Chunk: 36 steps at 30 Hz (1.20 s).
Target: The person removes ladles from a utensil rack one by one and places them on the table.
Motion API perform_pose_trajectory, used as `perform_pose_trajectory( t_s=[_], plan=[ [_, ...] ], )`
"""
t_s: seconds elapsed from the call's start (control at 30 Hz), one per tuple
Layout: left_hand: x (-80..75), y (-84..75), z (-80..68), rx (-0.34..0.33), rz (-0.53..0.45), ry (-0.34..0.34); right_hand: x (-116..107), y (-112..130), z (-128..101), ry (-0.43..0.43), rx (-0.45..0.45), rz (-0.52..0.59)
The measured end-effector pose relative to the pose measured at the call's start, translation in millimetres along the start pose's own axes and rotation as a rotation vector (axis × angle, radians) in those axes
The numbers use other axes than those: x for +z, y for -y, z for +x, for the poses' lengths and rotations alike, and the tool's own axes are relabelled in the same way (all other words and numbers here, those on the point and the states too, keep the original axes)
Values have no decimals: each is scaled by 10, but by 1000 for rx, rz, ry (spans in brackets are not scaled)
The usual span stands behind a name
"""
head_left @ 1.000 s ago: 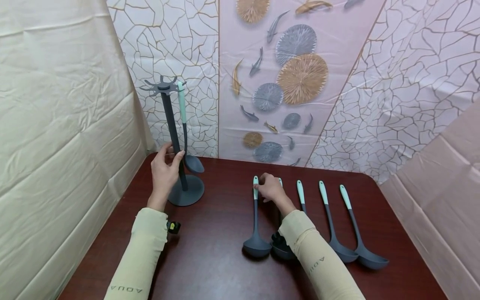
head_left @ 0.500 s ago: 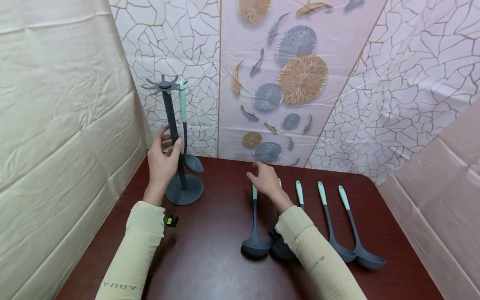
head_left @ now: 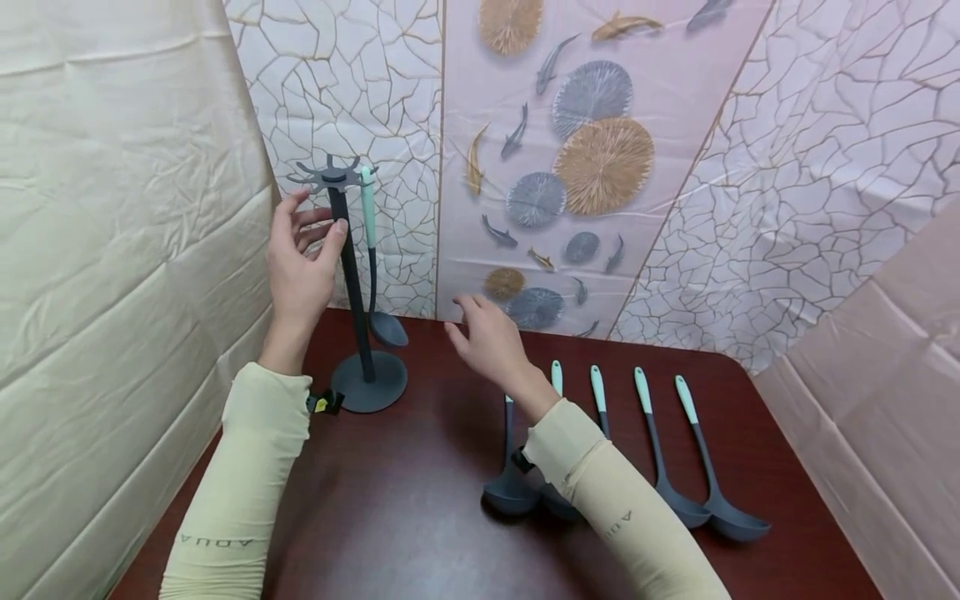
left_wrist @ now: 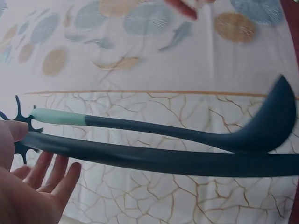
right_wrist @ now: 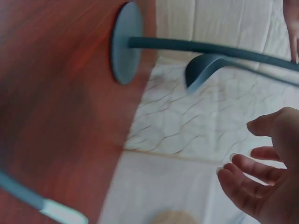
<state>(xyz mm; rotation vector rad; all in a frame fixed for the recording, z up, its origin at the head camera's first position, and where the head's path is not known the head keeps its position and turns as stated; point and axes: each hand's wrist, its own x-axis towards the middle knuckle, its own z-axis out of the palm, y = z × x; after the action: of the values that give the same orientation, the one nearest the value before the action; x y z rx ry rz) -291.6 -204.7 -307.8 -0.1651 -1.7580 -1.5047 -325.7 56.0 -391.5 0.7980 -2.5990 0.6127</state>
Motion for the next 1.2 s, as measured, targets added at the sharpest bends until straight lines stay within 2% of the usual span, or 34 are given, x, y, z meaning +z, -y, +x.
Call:
perform_pose_trajectory(
  t_s=[0.1, 0.2, 0.37, 0.5, 0.77, 0.97, 1.2],
  plan=[
    [-6, 15, 73, -29, -8, 26, -72, 189, 114, -35, -63, 6],
    [6, 10, 137, -47, -13, 54, -159, 363, 272, -72, -106, 89],
    [32, -29, 223, -27, -3, 68, -341, 606, 585, -102, -147, 350],
    [43, -38, 277, -25, 18, 67, -458, 746, 800, -90, -114, 537],
    [50, -65, 356, -3, 4, 131, -485, 943, 976, -94, -69, 578],
    [47, -2, 304, 17, 38, 137, -450, 981, 1034, -26, 1, 639],
    [45, -2, 346, 9, 11, 128, -426, 998, 1153, 4, -9, 720]
  ],
)
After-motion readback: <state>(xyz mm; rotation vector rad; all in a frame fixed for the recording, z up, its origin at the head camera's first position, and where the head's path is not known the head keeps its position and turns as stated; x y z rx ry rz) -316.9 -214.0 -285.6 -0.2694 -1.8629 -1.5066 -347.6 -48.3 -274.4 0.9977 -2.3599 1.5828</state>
